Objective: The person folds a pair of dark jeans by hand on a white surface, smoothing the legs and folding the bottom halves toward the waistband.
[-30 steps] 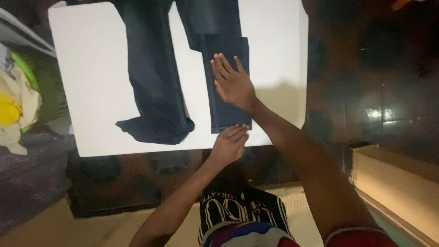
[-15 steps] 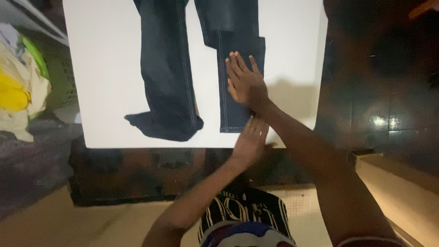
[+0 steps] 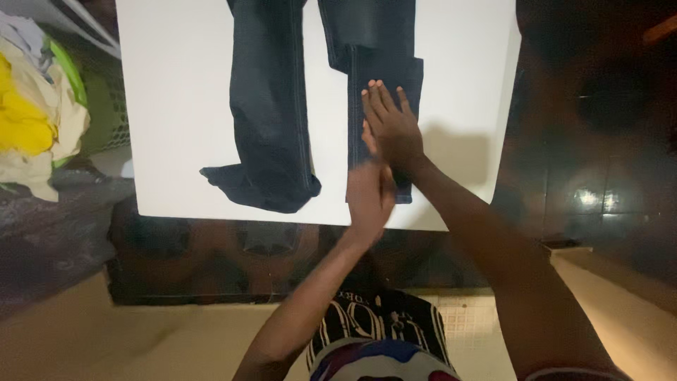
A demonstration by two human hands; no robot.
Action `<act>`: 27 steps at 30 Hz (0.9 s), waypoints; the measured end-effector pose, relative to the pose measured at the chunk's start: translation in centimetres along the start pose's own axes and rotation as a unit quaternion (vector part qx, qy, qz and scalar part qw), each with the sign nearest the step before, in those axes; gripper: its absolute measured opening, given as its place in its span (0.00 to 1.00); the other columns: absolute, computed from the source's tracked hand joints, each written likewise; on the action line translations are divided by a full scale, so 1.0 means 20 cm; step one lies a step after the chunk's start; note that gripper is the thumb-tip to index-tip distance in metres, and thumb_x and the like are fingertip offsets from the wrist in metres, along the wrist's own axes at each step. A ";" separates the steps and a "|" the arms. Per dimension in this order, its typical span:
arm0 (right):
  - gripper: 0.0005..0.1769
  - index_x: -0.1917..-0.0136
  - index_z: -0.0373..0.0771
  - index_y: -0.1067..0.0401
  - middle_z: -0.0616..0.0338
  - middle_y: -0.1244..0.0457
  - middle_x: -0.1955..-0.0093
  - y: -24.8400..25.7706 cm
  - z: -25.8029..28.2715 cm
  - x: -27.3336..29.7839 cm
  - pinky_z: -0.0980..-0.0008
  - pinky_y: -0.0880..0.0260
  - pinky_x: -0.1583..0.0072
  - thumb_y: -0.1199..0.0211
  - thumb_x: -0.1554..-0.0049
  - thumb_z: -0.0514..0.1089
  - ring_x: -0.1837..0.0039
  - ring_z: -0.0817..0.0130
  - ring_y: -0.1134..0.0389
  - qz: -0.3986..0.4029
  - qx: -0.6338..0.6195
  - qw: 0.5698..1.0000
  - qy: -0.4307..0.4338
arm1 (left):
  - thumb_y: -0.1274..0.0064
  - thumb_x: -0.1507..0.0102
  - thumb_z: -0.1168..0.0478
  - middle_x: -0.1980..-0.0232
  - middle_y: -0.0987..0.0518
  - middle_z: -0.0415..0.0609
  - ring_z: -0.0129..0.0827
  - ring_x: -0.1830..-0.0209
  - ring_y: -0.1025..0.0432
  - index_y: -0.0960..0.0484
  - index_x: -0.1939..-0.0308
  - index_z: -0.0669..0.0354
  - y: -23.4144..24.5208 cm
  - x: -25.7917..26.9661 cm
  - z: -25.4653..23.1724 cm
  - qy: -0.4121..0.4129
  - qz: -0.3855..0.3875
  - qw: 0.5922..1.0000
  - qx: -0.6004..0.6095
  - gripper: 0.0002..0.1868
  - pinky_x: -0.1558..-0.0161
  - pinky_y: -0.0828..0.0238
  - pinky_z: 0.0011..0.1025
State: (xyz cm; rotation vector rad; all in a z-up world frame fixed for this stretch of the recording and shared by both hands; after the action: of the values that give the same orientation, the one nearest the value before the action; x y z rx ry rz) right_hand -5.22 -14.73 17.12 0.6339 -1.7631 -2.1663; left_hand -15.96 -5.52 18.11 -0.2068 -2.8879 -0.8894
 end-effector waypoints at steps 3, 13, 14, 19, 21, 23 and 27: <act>0.29 0.23 0.26 0.40 0.38 0.47 0.20 0.00 0.00 0.00 0.39 0.51 0.22 0.49 0.31 0.47 0.17 0.48 0.48 -0.007 -0.013 1.000 0.001 | 0.55 0.32 0.67 0.36 0.29 0.64 0.52 0.33 0.34 0.34 0.33 0.71 0.07 -0.16 -0.02 -0.130 -0.119 0.969 -0.174 0.23 0.33 0.38 0.48; 0.29 0.25 0.25 0.36 0.37 0.45 0.20 0.03 0.01 -0.01 0.40 0.48 0.22 0.45 0.37 0.40 0.17 0.49 0.47 -0.046 -0.010 0.999 0.005 | 0.61 0.30 0.48 0.20 0.56 0.74 0.56 0.18 0.64 0.53 0.24 0.76 0.01 -0.05 0.06 -0.081 -0.021 0.964 -0.253 0.41 0.24 0.67 0.54; 0.30 0.26 0.25 0.36 0.37 0.45 0.21 0.04 0.01 -0.01 0.40 0.48 0.22 0.45 0.39 0.39 0.18 0.49 0.47 -0.047 -0.019 0.999 0.003 | 0.62 0.30 0.46 0.19 0.56 0.73 0.55 0.17 0.64 0.52 0.23 0.76 0.01 -0.03 0.06 -0.081 -0.017 0.959 -0.270 0.41 0.23 0.67 0.53; 0.32 0.26 0.25 0.36 0.36 0.46 0.21 0.01 0.01 -0.02 0.38 0.48 0.23 0.45 0.42 0.40 0.18 0.47 0.48 -0.039 -0.014 0.999 0.012 | 0.63 0.28 0.45 0.18 0.57 0.73 0.55 0.15 0.65 0.50 0.23 0.79 0.02 0.11 0.08 -0.074 0.002 0.945 -0.319 0.42 0.20 0.68 0.51; 0.34 0.26 0.25 0.38 0.35 0.47 0.21 0.00 0.01 -0.02 0.37 0.49 0.25 0.45 0.43 0.41 0.19 0.46 0.49 -0.023 0.008 1.000 0.010 | 0.64 0.27 0.44 0.17 0.57 0.73 0.55 0.14 0.64 0.50 0.23 0.79 0.00 0.13 0.09 -0.074 -0.003 0.948 -0.309 0.42 0.19 0.68 0.51; 0.33 0.23 0.25 0.40 0.36 0.48 0.19 -0.01 0.03 0.02 0.38 0.50 0.22 0.46 0.37 0.43 0.16 0.47 0.50 0.001 0.029 0.999 0.013 | 0.64 0.27 0.44 0.18 0.57 0.74 0.55 0.15 0.64 0.51 0.24 0.81 0.00 0.21 0.11 -0.064 0.004 0.950 -0.304 0.43 0.20 0.68 0.51; 0.35 0.22 0.29 0.44 0.36 0.50 0.19 0.03 0.11 -0.05 0.32 0.53 0.24 0.48 0.34 0.54 0.17 0.47 0.51 0.038 0.035 0.998 0.019 | 0.65 0.30 0.44 0.19 0.58 0.76 0.57 0.17 0.64 0.51 0.25 0.84 0.01 0.15 0.08 -0.071 0.007 0.951 -0.299 0.44 0.23 0.68 0.52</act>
State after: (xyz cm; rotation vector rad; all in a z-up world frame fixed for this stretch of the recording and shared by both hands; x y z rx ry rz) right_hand -5.39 -12.53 18.18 0.6098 -1.8195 -2.0374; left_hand -19.04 -4.16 17.34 -0.3509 -2.6352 -1.7919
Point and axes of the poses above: each hand's wrist, its own x-axis away from the middle knuckle, its own y-axis out of the back of the hand, z = x × y, the point moved 4 cm from there along -x, towards the middle knuckle
